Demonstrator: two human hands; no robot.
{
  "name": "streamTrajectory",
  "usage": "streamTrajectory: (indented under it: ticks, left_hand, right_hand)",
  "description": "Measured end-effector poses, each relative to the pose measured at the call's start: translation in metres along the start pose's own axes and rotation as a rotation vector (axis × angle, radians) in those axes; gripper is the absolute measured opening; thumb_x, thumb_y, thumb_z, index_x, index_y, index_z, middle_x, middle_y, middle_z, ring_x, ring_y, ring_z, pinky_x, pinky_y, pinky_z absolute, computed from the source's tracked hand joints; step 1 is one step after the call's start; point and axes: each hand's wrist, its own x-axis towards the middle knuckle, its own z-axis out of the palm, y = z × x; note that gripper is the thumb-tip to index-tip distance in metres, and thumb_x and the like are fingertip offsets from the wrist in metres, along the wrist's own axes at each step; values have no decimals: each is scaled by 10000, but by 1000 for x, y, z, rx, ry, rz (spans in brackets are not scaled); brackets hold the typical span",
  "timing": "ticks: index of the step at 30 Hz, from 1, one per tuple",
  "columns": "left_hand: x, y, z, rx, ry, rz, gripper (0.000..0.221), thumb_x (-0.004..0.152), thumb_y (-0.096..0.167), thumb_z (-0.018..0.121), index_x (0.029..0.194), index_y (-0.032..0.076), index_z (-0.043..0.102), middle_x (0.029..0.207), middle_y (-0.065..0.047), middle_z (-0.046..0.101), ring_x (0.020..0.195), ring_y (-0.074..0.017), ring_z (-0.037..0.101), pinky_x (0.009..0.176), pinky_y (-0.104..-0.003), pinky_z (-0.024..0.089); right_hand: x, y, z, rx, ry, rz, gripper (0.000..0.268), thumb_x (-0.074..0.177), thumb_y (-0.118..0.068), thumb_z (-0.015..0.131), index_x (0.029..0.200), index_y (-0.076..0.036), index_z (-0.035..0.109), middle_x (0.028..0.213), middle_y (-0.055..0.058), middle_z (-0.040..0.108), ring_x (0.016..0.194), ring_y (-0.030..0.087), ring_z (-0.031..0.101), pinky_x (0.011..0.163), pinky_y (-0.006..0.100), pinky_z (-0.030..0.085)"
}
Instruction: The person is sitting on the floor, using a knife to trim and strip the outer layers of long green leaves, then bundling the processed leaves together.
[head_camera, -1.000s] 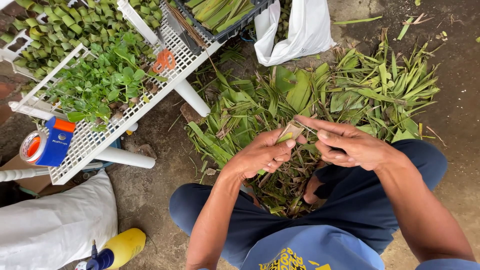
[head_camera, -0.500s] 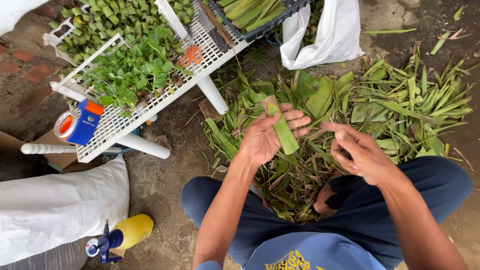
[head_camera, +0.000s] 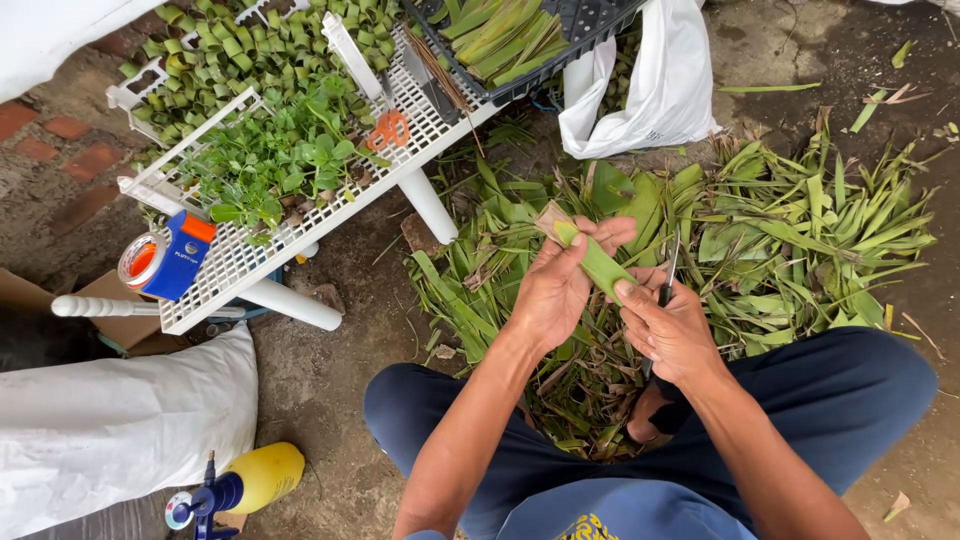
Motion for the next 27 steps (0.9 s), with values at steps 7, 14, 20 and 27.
streamTrajectory:
  ticks: [7, 14, 20, 27]
  left_hand:
    - [1, 26, -26, 55, -23, -154, 551, 1029, 443, 580, 1403, 52, 476, 1515, -341, 439, 1400, -452, 466, 1211, -590, 351]
    - [0, 39, -37, -35, 43, -131, 517, 1032, 290, 625, 1393, -44, 465, 1438, -417, 467, 1310, -556, 503, 1108, -653, 431]
    - [-3, 37, -43, -122, 70, -131, 364, 1007, 224, 683, 1291, 13, 597, 1365, -399, 551, 1267, -557, 539, 1065, -676, 454]
    - [-8, 51, -31, -5, 80, -191, 365, 1012, 275, 672, 1250, 5, 613, 1269, -357, 625, 1155, -500, 635, 950, -622, 562]
  right_hand:
    - [11, -45, -5, -189, 60, 42, 185, 1001, -100, 649, 1170, -25, 656, 738, 35, 642, 340, 10, 407, 249, 182, 335]
    - [26, -35, -21, -110, 50, -43, 249, 930, -70, 734, 1157, 7, 667, 724, 59, 665, 334, -11, 404, 248, 146, 355]
    - [21, -37, -15, -140, 62, -66, 241, 918, -62, 743, 1139, 8, 678, 633, 17, 607, 340, -8, 398, 251, 144, 353]
    - [22, -37, -33, -229, -32, -127, 249, 902, -32, 737, 1141, 18, 686, 631, 35, 615, 326, 5, 414, 255, 154, 370]
